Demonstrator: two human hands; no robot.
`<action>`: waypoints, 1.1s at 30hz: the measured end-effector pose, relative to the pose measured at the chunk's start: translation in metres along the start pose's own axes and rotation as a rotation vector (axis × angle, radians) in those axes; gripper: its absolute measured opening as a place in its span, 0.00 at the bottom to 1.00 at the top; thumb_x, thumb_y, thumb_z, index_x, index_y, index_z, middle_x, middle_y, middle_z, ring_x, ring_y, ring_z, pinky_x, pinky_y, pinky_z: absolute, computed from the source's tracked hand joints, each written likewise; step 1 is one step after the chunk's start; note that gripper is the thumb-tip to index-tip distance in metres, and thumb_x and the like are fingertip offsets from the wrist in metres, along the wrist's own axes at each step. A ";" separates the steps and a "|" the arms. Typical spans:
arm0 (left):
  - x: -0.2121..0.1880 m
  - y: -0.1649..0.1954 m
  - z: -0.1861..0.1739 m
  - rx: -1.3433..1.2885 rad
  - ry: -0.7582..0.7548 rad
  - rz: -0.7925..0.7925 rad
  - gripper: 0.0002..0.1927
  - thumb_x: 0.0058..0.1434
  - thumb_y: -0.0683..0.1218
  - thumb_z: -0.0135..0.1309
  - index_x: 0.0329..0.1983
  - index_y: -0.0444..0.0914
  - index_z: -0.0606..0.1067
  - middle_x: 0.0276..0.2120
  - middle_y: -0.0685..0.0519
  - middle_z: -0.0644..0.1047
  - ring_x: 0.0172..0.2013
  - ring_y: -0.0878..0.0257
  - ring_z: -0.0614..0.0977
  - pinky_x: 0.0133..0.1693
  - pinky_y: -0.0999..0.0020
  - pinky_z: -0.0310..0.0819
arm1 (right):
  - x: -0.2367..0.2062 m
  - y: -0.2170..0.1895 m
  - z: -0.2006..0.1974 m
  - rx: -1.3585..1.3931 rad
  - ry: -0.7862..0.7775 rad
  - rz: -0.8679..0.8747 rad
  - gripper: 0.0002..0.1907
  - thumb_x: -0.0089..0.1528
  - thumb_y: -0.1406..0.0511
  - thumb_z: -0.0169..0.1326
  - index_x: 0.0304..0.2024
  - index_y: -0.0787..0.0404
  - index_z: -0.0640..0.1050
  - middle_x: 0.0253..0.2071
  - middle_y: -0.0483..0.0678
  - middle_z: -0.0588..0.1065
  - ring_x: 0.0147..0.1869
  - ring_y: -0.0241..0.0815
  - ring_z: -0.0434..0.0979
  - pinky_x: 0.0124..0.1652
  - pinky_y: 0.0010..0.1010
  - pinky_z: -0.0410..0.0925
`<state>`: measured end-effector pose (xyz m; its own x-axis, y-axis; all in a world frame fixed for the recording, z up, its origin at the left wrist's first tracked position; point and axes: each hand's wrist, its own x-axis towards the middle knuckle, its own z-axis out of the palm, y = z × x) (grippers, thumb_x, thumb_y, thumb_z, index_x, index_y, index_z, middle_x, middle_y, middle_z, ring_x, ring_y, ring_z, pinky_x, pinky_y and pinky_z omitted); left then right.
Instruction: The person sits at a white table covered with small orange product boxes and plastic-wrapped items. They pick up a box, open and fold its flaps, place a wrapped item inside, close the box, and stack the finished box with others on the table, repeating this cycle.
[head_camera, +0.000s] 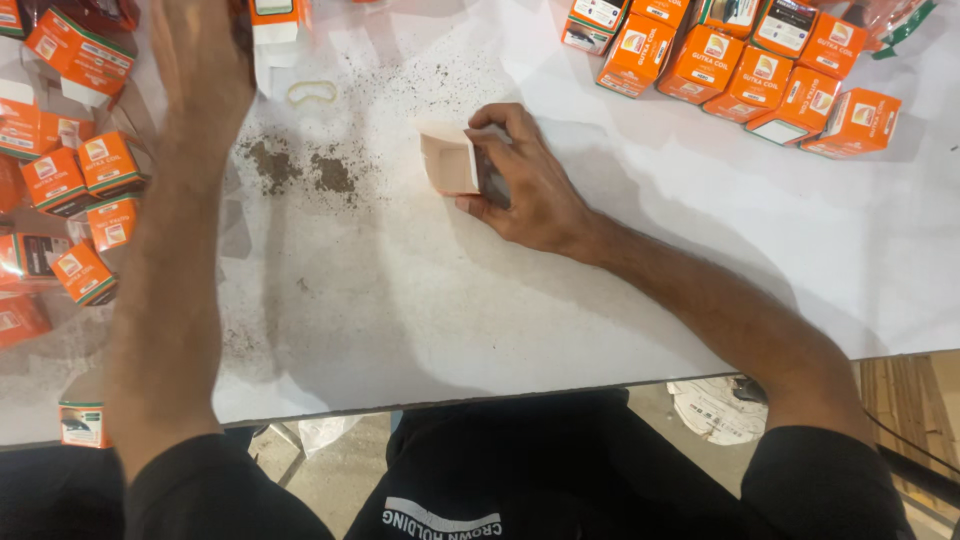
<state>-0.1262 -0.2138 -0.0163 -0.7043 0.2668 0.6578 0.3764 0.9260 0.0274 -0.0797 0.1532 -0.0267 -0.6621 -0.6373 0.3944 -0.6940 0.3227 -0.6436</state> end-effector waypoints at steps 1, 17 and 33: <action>-0.002 0.007 -0.002 -0.039 0.039 -0.066 0.18 0.64 0.32 0.55 0.57 0.33 0.71 0.51 0.40 0.74 0.54 0.41 0.72 0.58 0.48 0.66 | -0.002 -0.002 -0.003 0.037 -0.021 0.047 0.33 0.59 0.64 0.69 0.62 0.63 0.69 0.60 0.59 0.69 0.65 0.59 0.70 0.61 0.44 0.66; -0.028 0.186 -0.075 -0.417 0.095 0.237 0.19 0.61 0.38 0.71 0.43 0.34 0.69 0.52 0.39 0.78 0.52 0.53 0.83 0.50 0.56 0.84 | -0.016 -0.010 -0.020 -0.041 -0.017 -0.046 0.31 0.50 0.58 0.75 0.50 0.64 0.77 0.46 0.50 0.75 0.53 0.51 0.74 0.55 0.44 0.64; -0.032 0.199 -0.045 -0.376 -0.179 0.003 0.12 0.68 0.47 0.63 0.50 0.37 0.78 0.70 0.27 0.56 0.70 0.26 0.52 0.67 0.25 0.36 | -0.023 -0.015 -0.009 -0.058 0.038 -0.033 0.33 0.51 0.63 0.74 0.54 0.64 0.74 0.51 0.52 0.74 0.56 0.55 0.73 0.58 0.47 0.65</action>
<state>-0.0016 -0.0506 0.0018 -0.7839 0.3426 0.5179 0.5490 0.7721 0.3202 -0.0567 0.1693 -0.0196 -0.6481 -0.6218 0.4397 -0.7299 0.3425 -0.5915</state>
